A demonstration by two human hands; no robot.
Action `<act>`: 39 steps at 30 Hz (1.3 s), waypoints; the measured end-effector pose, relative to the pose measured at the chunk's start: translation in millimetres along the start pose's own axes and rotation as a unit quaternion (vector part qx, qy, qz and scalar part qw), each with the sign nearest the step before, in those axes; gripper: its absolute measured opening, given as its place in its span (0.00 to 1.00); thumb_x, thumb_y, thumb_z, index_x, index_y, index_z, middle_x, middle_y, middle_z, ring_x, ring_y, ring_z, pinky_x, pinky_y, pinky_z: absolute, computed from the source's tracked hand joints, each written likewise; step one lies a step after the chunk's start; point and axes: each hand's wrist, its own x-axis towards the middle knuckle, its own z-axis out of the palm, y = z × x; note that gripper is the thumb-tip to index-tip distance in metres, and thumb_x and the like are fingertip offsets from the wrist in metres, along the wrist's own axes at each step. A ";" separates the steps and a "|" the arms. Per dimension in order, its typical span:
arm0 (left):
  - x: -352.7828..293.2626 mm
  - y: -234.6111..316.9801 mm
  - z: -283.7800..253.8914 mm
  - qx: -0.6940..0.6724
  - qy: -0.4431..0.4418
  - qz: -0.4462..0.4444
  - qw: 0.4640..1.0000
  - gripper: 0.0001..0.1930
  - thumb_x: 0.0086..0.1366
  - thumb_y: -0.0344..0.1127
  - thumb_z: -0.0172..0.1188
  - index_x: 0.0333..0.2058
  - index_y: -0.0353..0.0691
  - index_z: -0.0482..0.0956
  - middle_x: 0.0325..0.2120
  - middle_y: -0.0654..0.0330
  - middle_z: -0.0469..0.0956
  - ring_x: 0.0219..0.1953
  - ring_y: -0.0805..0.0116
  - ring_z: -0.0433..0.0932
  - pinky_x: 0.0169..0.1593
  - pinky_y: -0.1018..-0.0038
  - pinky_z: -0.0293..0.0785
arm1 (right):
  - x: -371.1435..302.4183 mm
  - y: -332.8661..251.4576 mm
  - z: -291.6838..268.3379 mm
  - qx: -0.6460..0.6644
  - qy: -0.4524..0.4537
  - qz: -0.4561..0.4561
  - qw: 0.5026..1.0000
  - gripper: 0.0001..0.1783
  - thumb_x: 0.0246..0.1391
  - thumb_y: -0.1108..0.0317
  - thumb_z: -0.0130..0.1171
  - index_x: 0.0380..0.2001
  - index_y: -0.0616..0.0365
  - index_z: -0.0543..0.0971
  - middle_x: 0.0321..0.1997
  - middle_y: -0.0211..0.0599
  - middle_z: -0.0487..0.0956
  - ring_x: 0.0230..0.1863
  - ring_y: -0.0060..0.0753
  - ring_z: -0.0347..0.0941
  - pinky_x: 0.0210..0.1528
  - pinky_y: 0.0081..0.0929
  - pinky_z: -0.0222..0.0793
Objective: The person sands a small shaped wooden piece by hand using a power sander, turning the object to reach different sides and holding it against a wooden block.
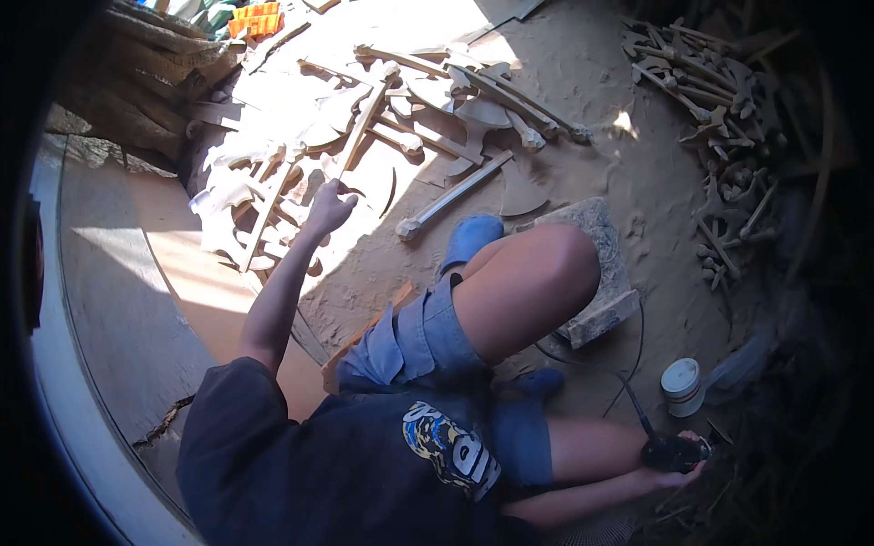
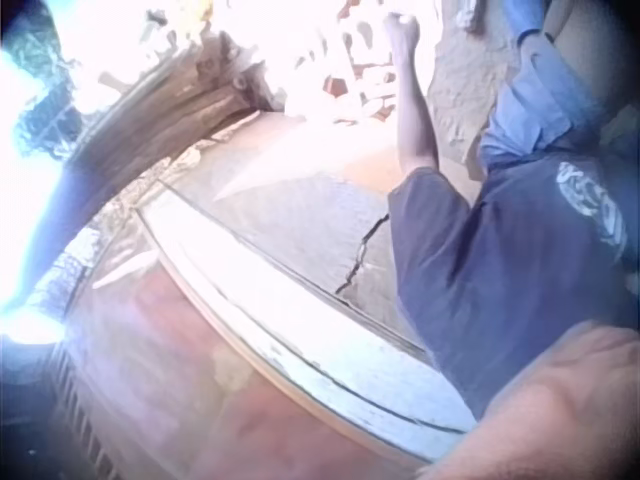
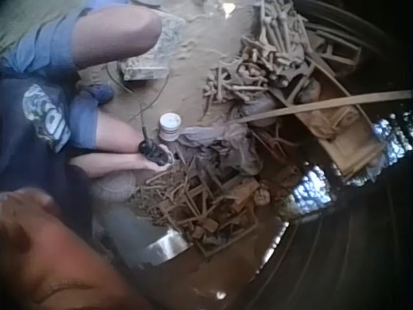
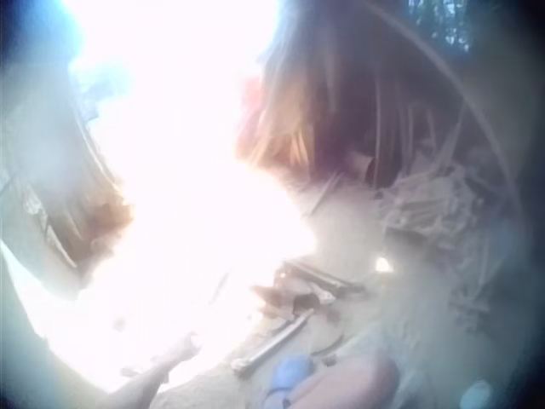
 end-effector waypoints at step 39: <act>97.4 311.3 -0.4 -0.129 -0.243 0.395 0.877 0.15 0.70 0.39 0.72 0.47 0.34 0.86 0.39 0.56 0.90 0.41 0.67 0.87 0.46 0.66 0.83 | -18.3 15.6 46.1 0.219 0.085 -0.004 0.972 0.25 0.73 0.52 0.58 0.56 0.67 0.74 0.51 0.47 0.78 0.51 0.41 0.77 0.58 0.38 0.77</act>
